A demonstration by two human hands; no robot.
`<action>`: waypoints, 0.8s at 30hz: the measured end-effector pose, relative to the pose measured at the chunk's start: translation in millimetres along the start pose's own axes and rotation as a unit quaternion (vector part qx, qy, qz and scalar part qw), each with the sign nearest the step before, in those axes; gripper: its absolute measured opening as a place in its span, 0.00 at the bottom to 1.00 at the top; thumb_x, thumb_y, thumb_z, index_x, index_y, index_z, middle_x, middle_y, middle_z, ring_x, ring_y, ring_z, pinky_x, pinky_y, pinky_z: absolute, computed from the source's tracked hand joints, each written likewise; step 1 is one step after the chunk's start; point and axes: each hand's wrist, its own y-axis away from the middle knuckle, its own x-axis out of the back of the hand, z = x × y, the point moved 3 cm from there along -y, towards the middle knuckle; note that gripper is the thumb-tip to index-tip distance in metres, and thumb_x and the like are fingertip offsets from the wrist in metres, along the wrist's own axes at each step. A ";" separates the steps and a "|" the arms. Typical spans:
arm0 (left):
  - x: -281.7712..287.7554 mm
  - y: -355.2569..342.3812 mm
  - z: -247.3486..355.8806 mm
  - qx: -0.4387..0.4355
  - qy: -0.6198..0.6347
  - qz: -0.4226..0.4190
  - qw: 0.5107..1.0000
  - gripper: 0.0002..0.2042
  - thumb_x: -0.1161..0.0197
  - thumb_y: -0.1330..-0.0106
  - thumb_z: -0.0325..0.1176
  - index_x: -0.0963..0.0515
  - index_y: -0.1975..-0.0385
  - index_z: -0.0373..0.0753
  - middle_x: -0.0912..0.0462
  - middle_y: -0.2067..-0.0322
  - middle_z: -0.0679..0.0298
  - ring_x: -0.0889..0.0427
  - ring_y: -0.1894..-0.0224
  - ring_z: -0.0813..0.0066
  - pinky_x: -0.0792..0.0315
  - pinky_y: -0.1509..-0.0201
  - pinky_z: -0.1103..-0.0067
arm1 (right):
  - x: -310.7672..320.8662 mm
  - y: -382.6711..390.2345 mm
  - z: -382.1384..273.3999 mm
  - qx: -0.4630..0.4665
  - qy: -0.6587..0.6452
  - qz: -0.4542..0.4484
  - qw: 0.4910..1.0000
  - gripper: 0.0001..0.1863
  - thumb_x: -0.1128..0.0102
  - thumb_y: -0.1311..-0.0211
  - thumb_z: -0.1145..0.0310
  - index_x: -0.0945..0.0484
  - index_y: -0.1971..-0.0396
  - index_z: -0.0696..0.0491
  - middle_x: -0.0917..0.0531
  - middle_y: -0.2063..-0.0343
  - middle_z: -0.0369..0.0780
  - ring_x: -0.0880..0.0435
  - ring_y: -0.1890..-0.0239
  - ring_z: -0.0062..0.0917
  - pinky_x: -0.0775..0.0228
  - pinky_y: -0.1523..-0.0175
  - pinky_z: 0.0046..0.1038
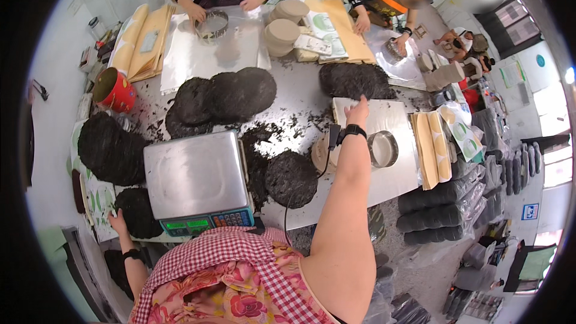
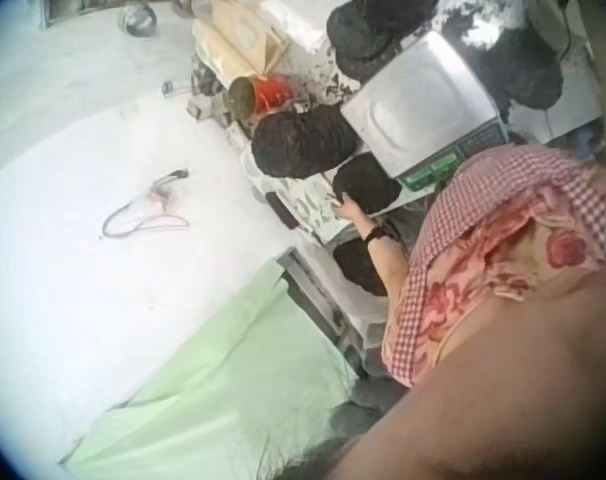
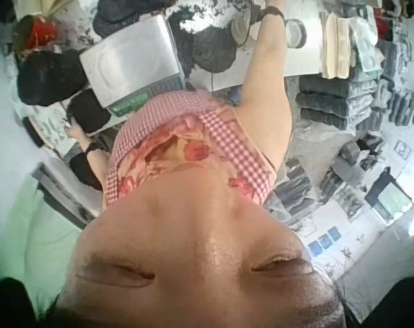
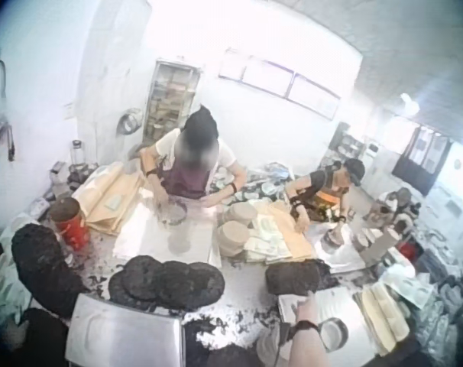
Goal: The person places circular black cakes into a metal mold on a silver surface, applies plastic wrap, and then uses a digital scale to weigh individual cakes, adding them to stacks on the table.
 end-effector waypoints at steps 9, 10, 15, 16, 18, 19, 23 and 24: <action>-7.3 62.6 -9.5 0.087 -0.007 0.042 0.995 0.36 0.24 0.56 0.42 0.33 0.51 0.27 0.24 0.56 0.43 0.23 0.54 0.49 0.30 0.48 0.65 | 80.3 265.7 165.3 0.375 0.596 -0.374 0.604 0.36 0.30 0.58 0.61 0.33 0.46 0.57 0.31 0.46 0.49 0.31 0.45 0.43 0.40 0.40 0.40; 6.5 71.3 4.4 0.072 -0.032 0.063 0.995 0.35 0.25 0.55 0.42 0.35 0.51 0.28 0.24 0.56 0.43 0.23 0.54 0.49 0.30 0.49 0.64 | 107.6 276.1 179.6 0.376 0.641 -0.334 0.580 0.41 0.30 0.58 0.59 0.36 0.43 0.58 0.35 0.42 0.48 0.36 0.40 0.42 0.44 0.38 0.43; 67.3 85.4 64.4 -0.111 0.085 0.074 0.987 0.24 0.32 0.43 0.35 0.38 0.55 0.32 0.25 0.63 0.51 0.23 0.60 0.61 0.30 0.53 0.72 | 217.7 240.9 222.0 0.333 0.830 -0.190 0.406 0.60 0.26 0.65 0.49 0.54 0.34 0.57 0.53 0.32 0.47 0.58 0.29 0.39 0.59 0.32 0.51; 81.1 92.5 90.3 -0.142 0.134 0.085 0.977 0.23 0.32 0.43 0.34 0.37 0.55 0.32 0.25 0.63 0.52 0.24 0.61 0.63 0.30 0.54 0.73 | 213.1 248.0 214.7 0.318 0.851 -0.178 0.378 0.55 0.27 0.63 0.53 0.49 0.35 0.57 0.49 0.33 0.47 0.53 0.30 0.40 0.57 0.32 0.50; 106.9 116.7 147.6 -0.205 0.168 0.098 0.959 0.19 0.34 0.41 0.32 0.35 0.57 0.34 0.25 0.64 0.58 0.25 0.60 0.71 0.30 0.53 0.77 | 189.7 266.7 194.7 0.312 0.807 -0.196 0.462 0.48 0.30 0.59 0.56 0.44 0.38 0.57 0.43 0.36 0.47 0.46 0.34 0.40 0.52 0.34 0.46; 117.6 136.5 177.5 -0.206 0.127 0.091 0.966 0.15 0.34 0.41 0.30 0.33 0.60 0.35 0.23 0.64 0.59 0.25 0.59 0.70 0.31 0.52 0.77 | 180.9 269.9 190.6 0.308 0.783 -0.206 0.500 0.45 0.31 0.57 0.58 0.42 0.39 0.57 0.40 0.38 0.46 0.42 0.35 0.39 0.49 0.35 0.44; 91.6 205.1 257.9 -0.474 0.252 -0.115 0.836 0.13 0.34 0.58 0.20 0.27 0.72 0.39 0.21 0.59 0.58 0.23 0.57 0.59 0.31 0.50 0.72 | 131.4 282.8 234.4 0.133 0.644 -0.352 0.666 0.35 0.33 0.57 0.67 0.34 0.46 0.57 0.29 0.49 0.48 0.30 0.45 0.42 0.34 0.44 0.36; 88.1 226.0 282.3 -0.508 0.159 -0.194 0.824 0.17 0.29 0.58 0.30 0.25 0.66 0.40 0.22 0.56 0.60 0.24 0.54 0.60 0.33 0.48 0.70 | 117.2 301.7 242.6 0.225 0.695 -0.346 0.589 0.35 0.34 0.56 0.70 0.36 0.44 0.58 0.30 0.48 0.49 0.31 0.45 0.43 0.34 0.44 0.37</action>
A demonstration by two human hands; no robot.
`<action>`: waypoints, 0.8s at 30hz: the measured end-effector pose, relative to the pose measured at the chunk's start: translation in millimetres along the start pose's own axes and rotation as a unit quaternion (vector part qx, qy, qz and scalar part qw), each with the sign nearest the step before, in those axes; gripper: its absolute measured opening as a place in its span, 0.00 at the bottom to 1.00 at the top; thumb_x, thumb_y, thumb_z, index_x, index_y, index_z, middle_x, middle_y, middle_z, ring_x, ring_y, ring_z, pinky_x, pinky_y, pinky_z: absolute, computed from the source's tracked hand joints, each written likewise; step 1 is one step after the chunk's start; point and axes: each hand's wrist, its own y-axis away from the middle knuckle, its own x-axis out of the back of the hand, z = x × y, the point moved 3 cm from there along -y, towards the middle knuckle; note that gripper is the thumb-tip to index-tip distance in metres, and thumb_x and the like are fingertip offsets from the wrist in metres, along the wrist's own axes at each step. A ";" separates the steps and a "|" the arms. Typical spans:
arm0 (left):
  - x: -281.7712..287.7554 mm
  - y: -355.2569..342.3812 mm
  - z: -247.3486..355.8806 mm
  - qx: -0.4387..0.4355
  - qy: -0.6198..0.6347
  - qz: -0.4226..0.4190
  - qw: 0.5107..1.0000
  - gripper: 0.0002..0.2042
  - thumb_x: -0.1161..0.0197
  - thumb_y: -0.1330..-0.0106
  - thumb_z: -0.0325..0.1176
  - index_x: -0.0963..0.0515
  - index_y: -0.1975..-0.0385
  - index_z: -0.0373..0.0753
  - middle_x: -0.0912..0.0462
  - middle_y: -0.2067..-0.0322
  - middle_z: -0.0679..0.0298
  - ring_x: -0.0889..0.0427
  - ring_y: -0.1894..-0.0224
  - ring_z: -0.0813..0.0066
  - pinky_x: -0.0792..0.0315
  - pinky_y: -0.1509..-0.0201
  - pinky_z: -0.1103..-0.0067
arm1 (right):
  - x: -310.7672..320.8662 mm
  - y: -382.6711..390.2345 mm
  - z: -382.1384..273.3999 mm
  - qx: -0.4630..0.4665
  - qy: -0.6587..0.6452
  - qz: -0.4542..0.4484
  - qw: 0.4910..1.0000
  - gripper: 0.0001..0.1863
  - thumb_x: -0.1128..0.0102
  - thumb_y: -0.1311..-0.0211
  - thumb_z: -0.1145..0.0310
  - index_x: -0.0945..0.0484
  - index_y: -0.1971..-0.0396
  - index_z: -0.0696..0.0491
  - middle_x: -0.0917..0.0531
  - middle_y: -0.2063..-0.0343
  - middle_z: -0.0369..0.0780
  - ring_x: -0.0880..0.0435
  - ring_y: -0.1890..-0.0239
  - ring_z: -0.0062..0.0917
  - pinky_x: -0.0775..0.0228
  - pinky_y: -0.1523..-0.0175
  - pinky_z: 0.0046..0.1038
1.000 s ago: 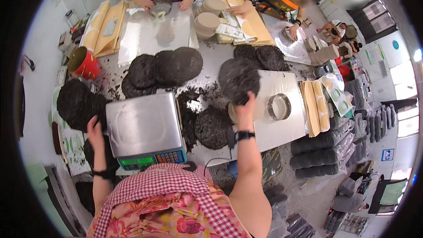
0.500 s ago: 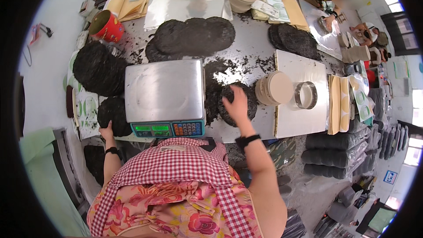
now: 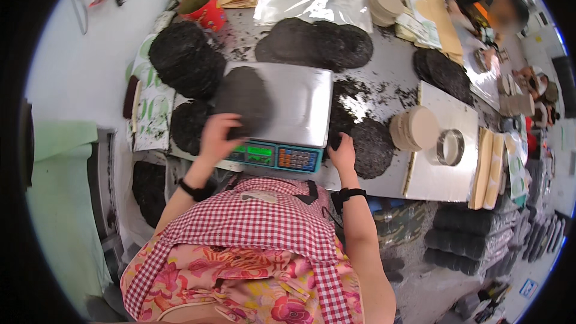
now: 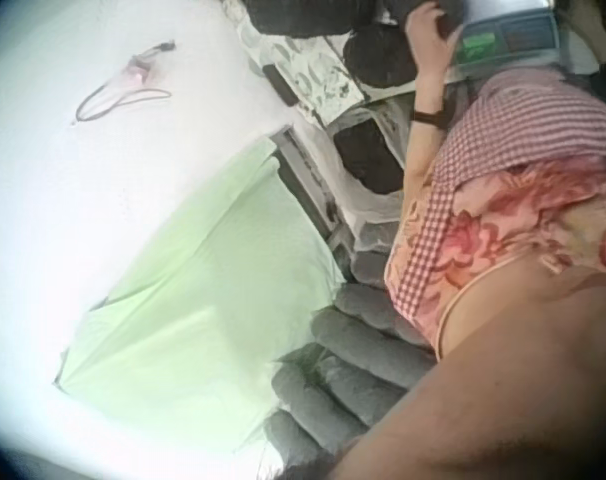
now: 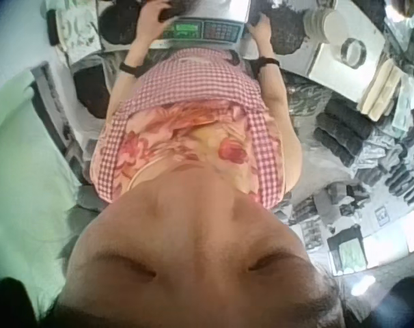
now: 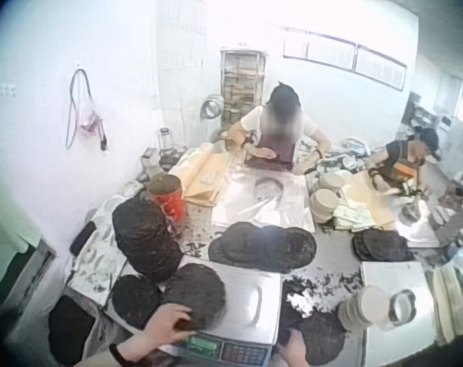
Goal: The person places circular black cakes into a metal mold on a silver surface, applies plastic wrap, and then uses a digital scale to weigh individual cakes, adding them to stacks on the table.
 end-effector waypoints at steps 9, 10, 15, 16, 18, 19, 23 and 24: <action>57.9 33.7 -57.7 0.092 -0.044 0.137 0.985 0.09 0.40 0.43 0.25 0.24 0.62 0.36 0.21 0.64 0.55 0.23 0.59 0.55 0.29 0.54 0.71 | -30.2 -35.0 66.3 -0.002 0.019 0.237 0.971 0.22 0.48 0.44 0.77 0.31 0.47 0.59 0.20 0.60 0.52 0.18 0.60 0.42 0.25 0.58 0.37; 68.4 41.8 -65.9 0.127 -0.040 0.155 0.979 0.09 0.41 0.42 0.25 0.25 0.61 0.36 0.21 0.64 0.56 0.22 0.59 0.58 0.29 0.55 0.73 | -27.2 -40.3 64.6 -0.101 -0.385 0.159 0.903 0.18 0.52 0.41 0.81 0.30 0.49 0.59 0.20 0.59 0.45 0.18 0.60 0.31 0.24 0.61 0.29; 68.5 55.2 -90.6 0.233 0.073 0.230 0.942 0.09 0.45 0.36 0.24 0.26 0.58 0.35 0.20 0.61 0.65 0.23 0.63 0.77 0.30 0.56 0.82 | 56.3 5.8 -119.6 0.222 -0.170 0.176 0.944 0.21 0.54 0.44 0.83 0.29 0.49 0.59 0.23 0.52 0.45 0.23 0.49 0.33 0.33 0.44 0.30; 59.8 42.6 -86.1 0.213 0.088 0.217 0.948 0.09 0.45 0.37 0.24 0.26 0.58 0.35 0.20 0.61 0.64 0.23 0.64 0.77 0.30 0.57 0.82 | 57.3 6.1 -145.3 0.301 -0.099 0.180 0.931 0.25 0.52 0.50 0.84 0.27 0.49 0.56 0.23 0.52 0.46 0.24 0.49 0.37 0.34 0.43 0.32; 41.6 13.5 -63.1 0.187 0.106 0.173 0.961 0.09 0.44 0.38 0.25 0.25 0.58 0.35 0.20 0.62 0.63 0.22 0.62 0.74 0.29 0.57 0.81 | 50.6 16.1 -198.3 0.329 0.059 0.119 0.935 0.32 0.40 0.57 0.80 0.31 0.45 0.56 0.29 0.46 0.47 0.27 0.47 0.41 0.34 0.43 0.35; 30.7 -2.1 -51.7 0.180 0.111 0.138 0.968 0.10 0.43 0.39 0.27 0.25 0.59 0.36 0.20 0.62 0.61 0.21 0.60 0.71 0.29 0.57 0.79 | 35.9 10.1 -210.3 0.367 0.097 0.086 0.921 0.39 0.35 0.61 0.77 0.37 0.42 0.59 0.34 0.42 0.49 0.31 0.44 0.42 0.37 0.40 0.36; -39.5 -30.7 -24.7 0.032 -0.048 -0.001 0.998 0.23 0.42 0.40 0.41 0.31 0.44 0.48 0.34 0.41 0.58 0.39 0.37 0.55 0.44 0.37 0.58 | 36.8 32.6 -202.9 0.400 0.079 0.053 0.912 0.42 0.32 0.57 0.67 0.41 0.40 0.61 0.40 0.39 0.52 0.37 0.39 0.47 0.45 0.37 0.44; -64.8 -26.5 -25.6 0.062 -0.091 -0.097 0.989 0.27 0.41 0.40 0.45 0.36 0.39 0.55 0.45 0.35 0.58 0.51 0.31 0.53 0.55 0.34 0.49 | 43.3 33.5 -183.7 0.359 0.033 0.073 0.930 0.41 0.33 0.55 0.67 0.41 0.40 0.61 0.39 0.40 0.52 0.37 0.39 0.46 0.45 0.37 0.44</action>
